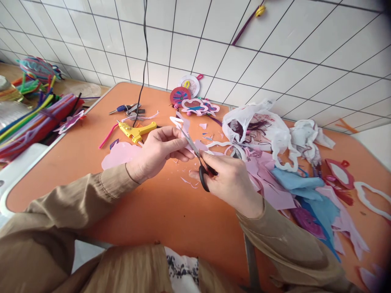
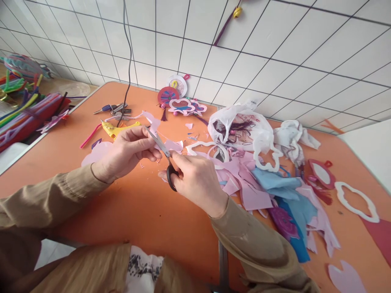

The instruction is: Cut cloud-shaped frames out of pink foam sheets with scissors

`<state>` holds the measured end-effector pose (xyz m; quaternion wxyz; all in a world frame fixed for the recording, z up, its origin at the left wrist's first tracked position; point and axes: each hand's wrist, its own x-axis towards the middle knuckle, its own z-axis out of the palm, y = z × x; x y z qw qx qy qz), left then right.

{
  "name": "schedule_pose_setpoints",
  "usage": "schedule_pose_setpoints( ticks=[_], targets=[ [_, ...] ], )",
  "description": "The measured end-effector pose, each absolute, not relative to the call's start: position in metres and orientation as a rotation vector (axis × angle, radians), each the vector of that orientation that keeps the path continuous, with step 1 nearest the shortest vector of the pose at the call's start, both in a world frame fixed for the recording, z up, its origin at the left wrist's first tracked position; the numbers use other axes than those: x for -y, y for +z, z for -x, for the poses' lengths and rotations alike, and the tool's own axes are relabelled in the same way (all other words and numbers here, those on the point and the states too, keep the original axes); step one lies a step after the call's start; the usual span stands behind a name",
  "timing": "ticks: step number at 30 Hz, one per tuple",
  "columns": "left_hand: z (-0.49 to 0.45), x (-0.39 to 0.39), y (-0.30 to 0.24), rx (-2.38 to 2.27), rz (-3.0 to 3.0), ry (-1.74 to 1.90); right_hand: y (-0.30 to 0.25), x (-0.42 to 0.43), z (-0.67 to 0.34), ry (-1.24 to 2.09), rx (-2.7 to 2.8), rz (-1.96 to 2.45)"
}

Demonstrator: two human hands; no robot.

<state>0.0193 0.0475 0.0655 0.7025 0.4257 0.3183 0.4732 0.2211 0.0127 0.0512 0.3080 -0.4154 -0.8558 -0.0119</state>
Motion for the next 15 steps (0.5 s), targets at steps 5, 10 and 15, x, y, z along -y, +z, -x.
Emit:
schedule_pose_setpoints(
  ticks=[5,10,15],
  targets=[
    [-0.0184,-0.0492,0.0663,-0.705,-0.954,1.058,0.0507,-0.0119,-0.2213,-0.017,2.273,1.089],
    [-0.0200,-0.0477,0.0658,-0.694,-0.916,1.068,0.0508,-0.0117,-0.2209,-0.020,2.266,1.079],
    [-0.0206,-0.0468,0.0658,-0.678,-0.911,1.080,0.0502,-0.0119,-0.2205,-0.035,2.259,1.070]
  ],
)
